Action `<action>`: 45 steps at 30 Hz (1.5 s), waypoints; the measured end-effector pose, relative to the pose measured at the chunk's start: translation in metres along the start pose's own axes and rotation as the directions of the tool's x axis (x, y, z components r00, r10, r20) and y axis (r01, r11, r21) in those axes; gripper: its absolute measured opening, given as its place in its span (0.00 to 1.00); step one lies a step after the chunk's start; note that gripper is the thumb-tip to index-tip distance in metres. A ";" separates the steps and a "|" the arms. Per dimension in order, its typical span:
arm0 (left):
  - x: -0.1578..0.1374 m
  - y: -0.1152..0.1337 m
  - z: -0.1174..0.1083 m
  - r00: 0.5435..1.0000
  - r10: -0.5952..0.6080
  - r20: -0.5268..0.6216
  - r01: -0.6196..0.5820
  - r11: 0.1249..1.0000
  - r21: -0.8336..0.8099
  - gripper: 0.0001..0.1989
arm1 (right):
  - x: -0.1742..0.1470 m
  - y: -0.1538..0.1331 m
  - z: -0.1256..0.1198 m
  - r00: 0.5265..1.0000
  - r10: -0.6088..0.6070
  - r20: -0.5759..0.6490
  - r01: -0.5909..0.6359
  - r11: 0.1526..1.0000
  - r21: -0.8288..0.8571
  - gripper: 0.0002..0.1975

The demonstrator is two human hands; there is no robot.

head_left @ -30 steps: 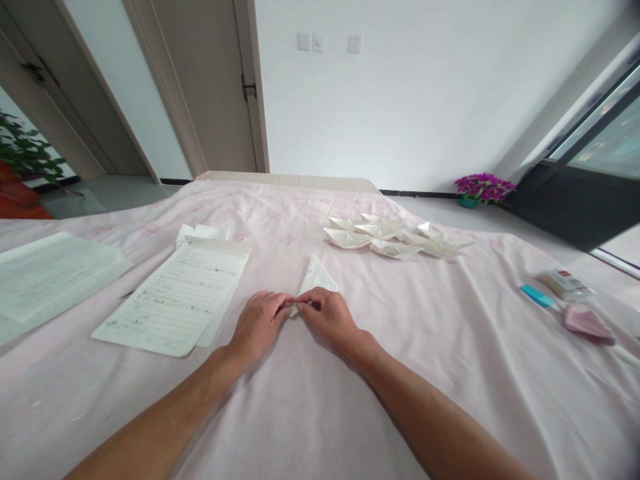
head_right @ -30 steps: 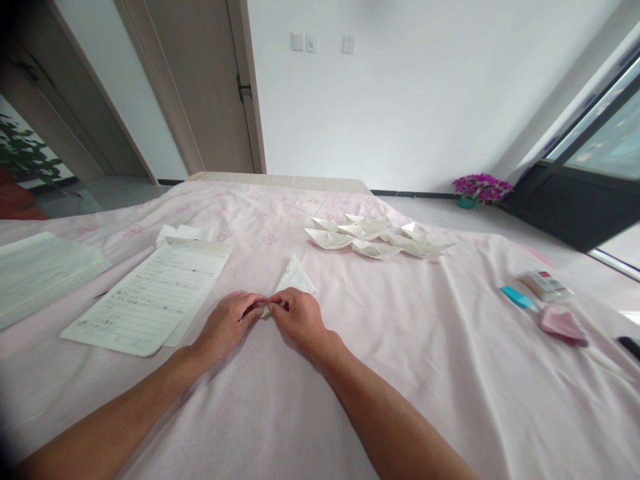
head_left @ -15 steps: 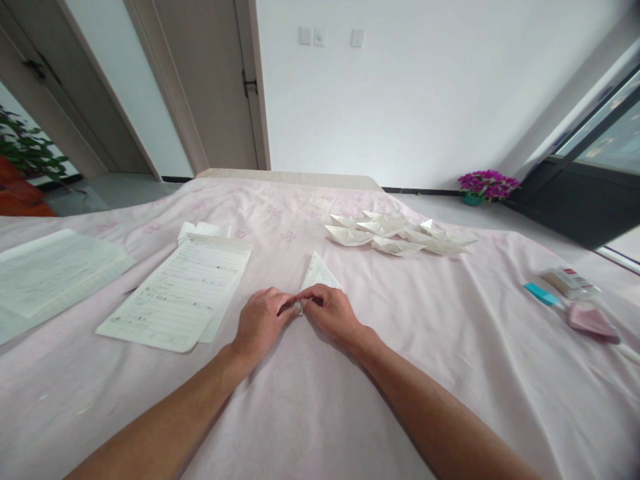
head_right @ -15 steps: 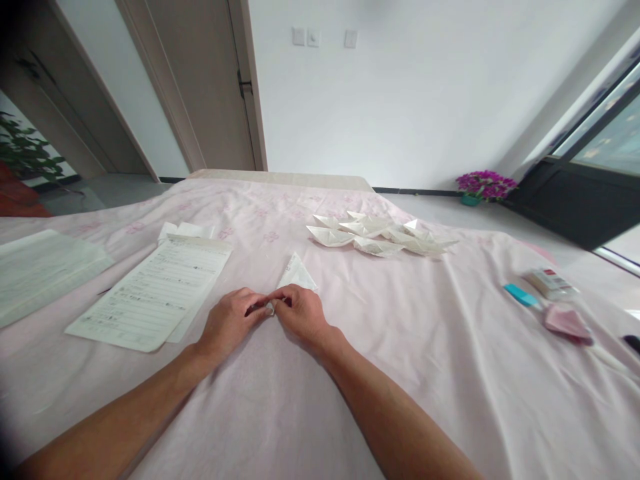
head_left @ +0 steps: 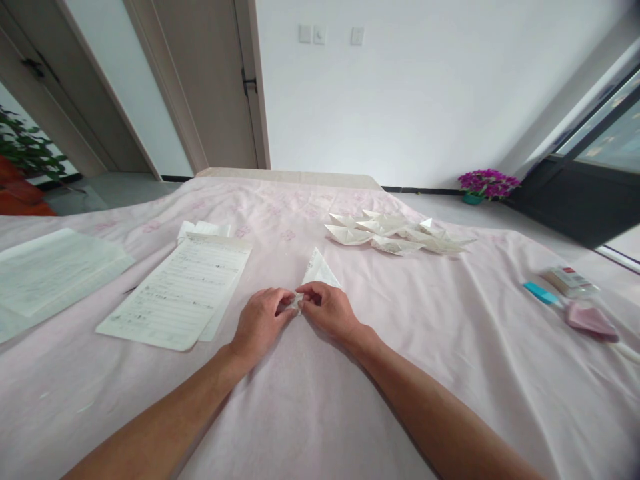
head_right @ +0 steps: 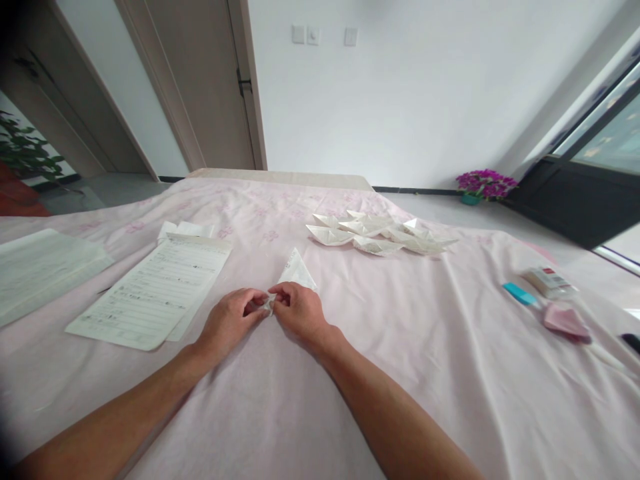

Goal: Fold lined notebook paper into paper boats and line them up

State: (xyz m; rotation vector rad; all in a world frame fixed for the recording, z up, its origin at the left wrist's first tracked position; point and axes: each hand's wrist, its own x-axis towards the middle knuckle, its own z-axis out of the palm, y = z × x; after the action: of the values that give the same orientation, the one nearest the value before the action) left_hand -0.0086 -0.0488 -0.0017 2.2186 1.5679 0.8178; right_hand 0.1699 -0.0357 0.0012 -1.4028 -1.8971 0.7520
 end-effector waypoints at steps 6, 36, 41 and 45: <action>0.001 -0.005 0.004 1.000 -0.021 0.001 0.022 0.999 -0.042 0.07 | 0.000 -0.004 -0.001 0.999 -0.016 0.051 0.019 0.998 -0.067 0.18; 0.000 -0.010 0.006 1.000 0.010 0.024 -0.009 0.999 -0.048 0.09 | 0.000 -0.002 0.010 0.989 0.138 0.045 -0.145 0.972 0.185 0.19; 0.000 -0.008 0.005 1.000 0.023 0.021 -0.023 1.000 -0.006 0.10 | 0.000 0.000 0.010 0.992 0.117 0.054 -0.127 0.957 0.262 0.16; -0.001 -0.007 0.005 0.999 0.032 0.019 -0.032 0.999 0.023 0.10 | 0.000 -0.001 0.009 0.994 0.109 0.034 -0.113 0.978 0.176 0.18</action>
State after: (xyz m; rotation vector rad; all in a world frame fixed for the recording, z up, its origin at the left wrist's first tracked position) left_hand -0.0116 -0.0469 -0.0096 2.2665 1.5453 0.7894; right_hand 0.1621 -0.0363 -0.0037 -1.4008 -1.7335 0.9715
